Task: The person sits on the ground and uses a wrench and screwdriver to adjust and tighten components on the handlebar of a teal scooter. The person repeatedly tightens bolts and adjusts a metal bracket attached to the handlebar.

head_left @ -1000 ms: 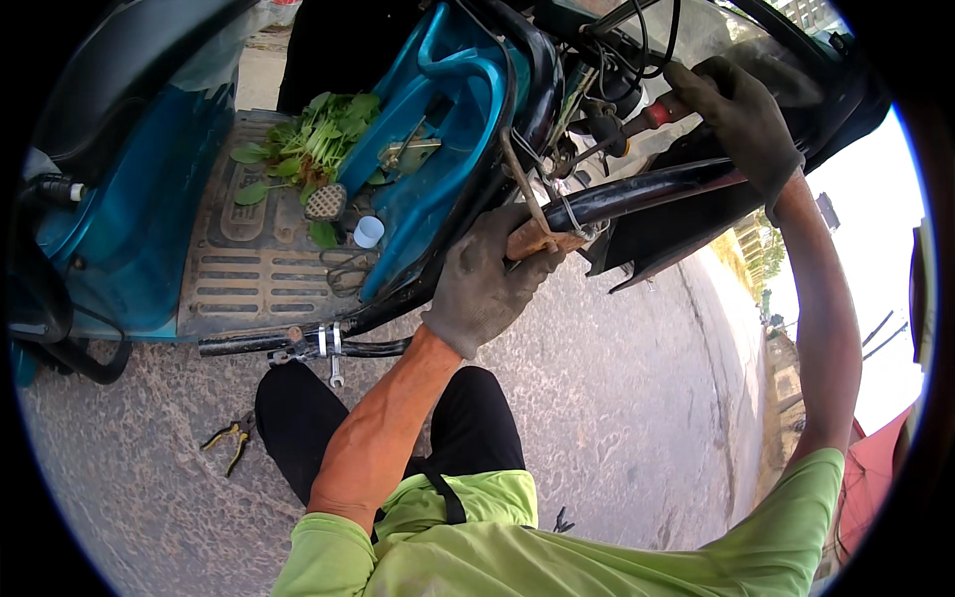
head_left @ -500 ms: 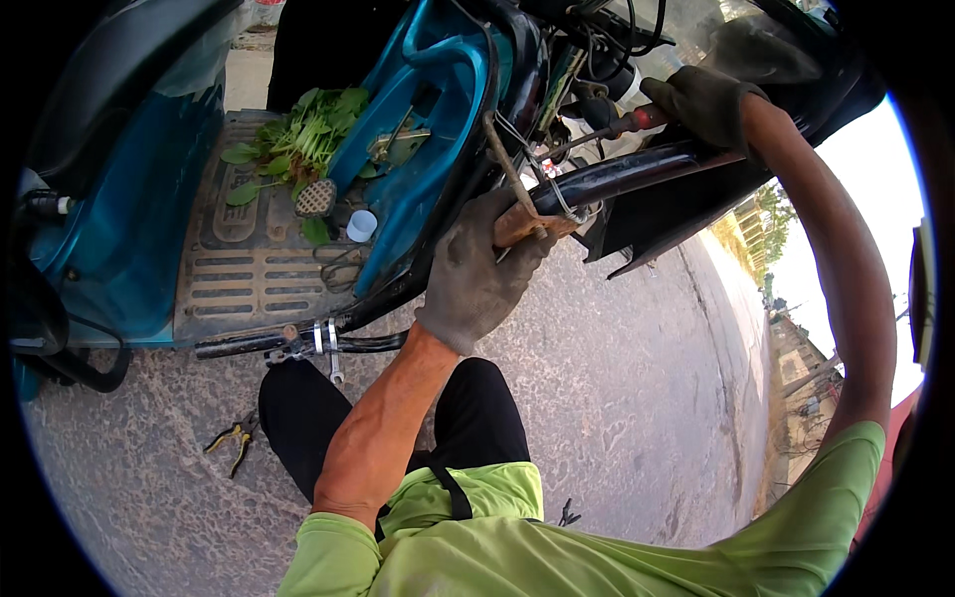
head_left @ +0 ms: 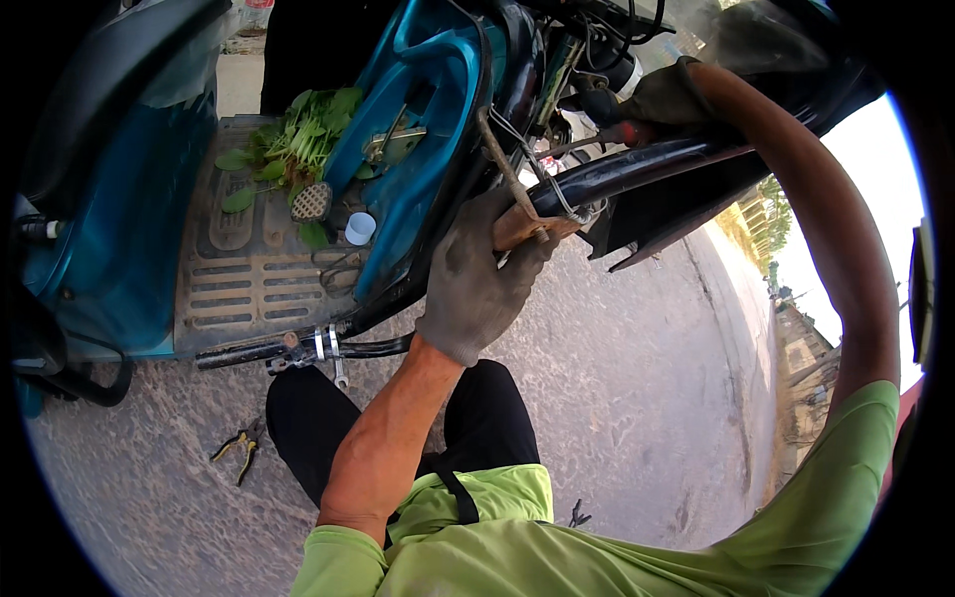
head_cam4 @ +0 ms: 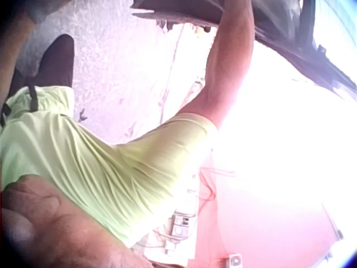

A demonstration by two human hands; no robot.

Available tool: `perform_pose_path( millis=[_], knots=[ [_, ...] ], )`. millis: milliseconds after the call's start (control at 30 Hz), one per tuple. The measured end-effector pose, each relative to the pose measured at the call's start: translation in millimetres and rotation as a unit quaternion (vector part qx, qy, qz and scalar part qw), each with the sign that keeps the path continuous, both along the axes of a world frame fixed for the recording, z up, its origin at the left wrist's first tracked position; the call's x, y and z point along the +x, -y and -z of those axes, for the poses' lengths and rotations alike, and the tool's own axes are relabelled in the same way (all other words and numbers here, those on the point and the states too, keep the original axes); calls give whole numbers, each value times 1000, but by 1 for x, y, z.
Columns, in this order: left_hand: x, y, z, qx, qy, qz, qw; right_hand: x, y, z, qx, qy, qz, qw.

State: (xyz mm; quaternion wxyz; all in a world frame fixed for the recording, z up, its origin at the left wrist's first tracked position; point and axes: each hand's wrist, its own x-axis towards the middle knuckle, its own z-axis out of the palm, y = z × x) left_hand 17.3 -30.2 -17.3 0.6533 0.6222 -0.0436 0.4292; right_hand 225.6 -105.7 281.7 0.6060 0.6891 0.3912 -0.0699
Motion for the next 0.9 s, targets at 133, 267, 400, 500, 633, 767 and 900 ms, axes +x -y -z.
perform_pose_path(
  millis=[133, 267, 400, 500, 633, 767, 900],
  knots=[
    [0, 0, -1, -22, -20, 30, 999, -1, 8, -11, 18, -14, -28, 999],
    [-1, 3, -4, -34, -39, 8, 999, -13, 20, -27, 293, -64, 94, 949],
    [-5, 5, -7, -37, -41, -6, 998, -50, 26, -42, 495, -37, 113, 861],
    [-7, 6, -9, -13, -52, -38, 998, -101, 49, -51, 648, -44, 92, 755],
    [-7, 6, -10, -7, -47, -45, 998, -154, 111, -34, 746, -51, -101, 656],
    [-5, 6, -8, -27, -57, -30, 998, -164, 170, 15, 822, -188, -57, 534],
    [-3, 6, -5, -69, -42, 9, 997, -172, 206, 179, 694, -264, 331, 583]
  ],
)
